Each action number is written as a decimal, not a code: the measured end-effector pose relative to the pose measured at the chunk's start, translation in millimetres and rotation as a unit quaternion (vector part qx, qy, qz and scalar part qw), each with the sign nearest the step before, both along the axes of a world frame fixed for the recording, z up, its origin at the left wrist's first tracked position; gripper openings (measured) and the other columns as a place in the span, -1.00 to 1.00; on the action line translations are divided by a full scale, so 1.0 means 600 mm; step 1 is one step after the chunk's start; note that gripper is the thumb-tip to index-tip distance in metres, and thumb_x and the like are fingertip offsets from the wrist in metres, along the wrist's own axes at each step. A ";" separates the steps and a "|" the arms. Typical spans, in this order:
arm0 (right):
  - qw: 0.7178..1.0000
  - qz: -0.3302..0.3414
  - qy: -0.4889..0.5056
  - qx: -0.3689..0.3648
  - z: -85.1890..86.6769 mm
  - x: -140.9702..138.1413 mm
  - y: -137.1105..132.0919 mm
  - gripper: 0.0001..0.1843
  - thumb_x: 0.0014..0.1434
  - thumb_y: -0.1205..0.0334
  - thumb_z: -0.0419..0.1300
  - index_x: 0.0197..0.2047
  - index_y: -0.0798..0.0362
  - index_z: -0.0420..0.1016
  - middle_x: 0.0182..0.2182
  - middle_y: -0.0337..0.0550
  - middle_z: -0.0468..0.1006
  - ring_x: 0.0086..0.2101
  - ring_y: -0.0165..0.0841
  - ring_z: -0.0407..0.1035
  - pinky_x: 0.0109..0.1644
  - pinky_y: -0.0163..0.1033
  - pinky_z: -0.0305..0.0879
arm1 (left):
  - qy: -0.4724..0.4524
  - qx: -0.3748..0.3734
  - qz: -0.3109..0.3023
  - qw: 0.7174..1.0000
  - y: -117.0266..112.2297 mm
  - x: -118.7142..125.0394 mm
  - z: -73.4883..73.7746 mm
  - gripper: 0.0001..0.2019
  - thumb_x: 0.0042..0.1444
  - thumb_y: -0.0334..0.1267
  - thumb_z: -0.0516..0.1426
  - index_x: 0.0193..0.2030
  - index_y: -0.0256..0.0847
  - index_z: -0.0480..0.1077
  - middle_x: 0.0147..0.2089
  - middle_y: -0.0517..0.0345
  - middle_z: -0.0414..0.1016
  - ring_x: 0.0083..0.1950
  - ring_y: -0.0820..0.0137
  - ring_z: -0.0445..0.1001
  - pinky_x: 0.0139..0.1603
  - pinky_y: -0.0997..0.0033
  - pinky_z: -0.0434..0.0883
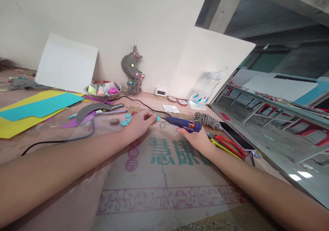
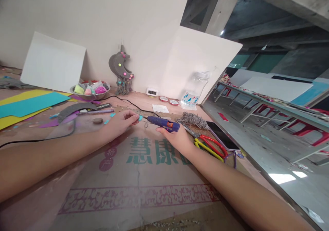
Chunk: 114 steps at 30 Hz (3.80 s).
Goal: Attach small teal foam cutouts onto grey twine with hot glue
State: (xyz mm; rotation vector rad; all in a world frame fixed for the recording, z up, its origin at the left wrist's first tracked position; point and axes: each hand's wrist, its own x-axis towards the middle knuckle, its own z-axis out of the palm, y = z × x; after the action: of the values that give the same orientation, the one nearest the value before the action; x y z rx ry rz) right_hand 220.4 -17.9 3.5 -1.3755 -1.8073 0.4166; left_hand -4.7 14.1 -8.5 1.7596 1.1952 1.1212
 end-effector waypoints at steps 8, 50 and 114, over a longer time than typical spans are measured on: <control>1.000 0.007 -0.006 0.003 0.002 -0.001 -0.002 -0.61 -0.02 -0.05 0.25 -0.25 0.08 0.54 -0.33 -0.13 0.61 -0.27 -0.21 0.48 -0.16 -0.16 0.42 | -0.002 0.003 -0.001 1.000 0.000 0.000 0.001 -0.76 0.08 -0.08 0.03 -0.39 -0.21 0.36 -0.33 0.18 0.50 -0.30 0.41 0.42 -0.26 0.43 0.30; 0.986 -0.159 -0.013 0.047 0.027 0.048 0.181 -0.35 0.12 -0.01 0.11 0.17 0.23 0.17 0.08 0.20 0.34 0.02 -0.18 0.29 0.04 -0.12 0.24 | -0.023 -0.027 -0.004 0.999 0.006 0.006 -0.008 -0.71 0.08 -0.01 0.06 -0.38 -0.22 0.36 -0.40 0.22 0.44 -0.33 0.41 0.38 -0.27 0.44 0.25; 0.995 0.079 0.046 -0.033 -0.003 -0.060 0.028 -0.79 0.09 0.09 0.16 -0.36 0.07 0.45 -0.51 -0.24 0.42 -0.48 -0.41 0.26 -0.35 -0.30 0.21 | 0.056 -0.002 -0.054 0.997 -0.008 0.009 -0.002 -0.77 0.06 -0.07 0.05 -0.41 -0.19 0.37 -0.46 0.24 0.40 -0.46 0.45 0.31 -0.47 0.47 0.20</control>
State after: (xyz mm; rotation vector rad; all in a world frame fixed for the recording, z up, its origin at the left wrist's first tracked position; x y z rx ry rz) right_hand 184.3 -1.1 1.7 -1.2394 -1.8472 0.6179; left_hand 0.5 9.3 -9.6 1.8828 1.1515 0.9681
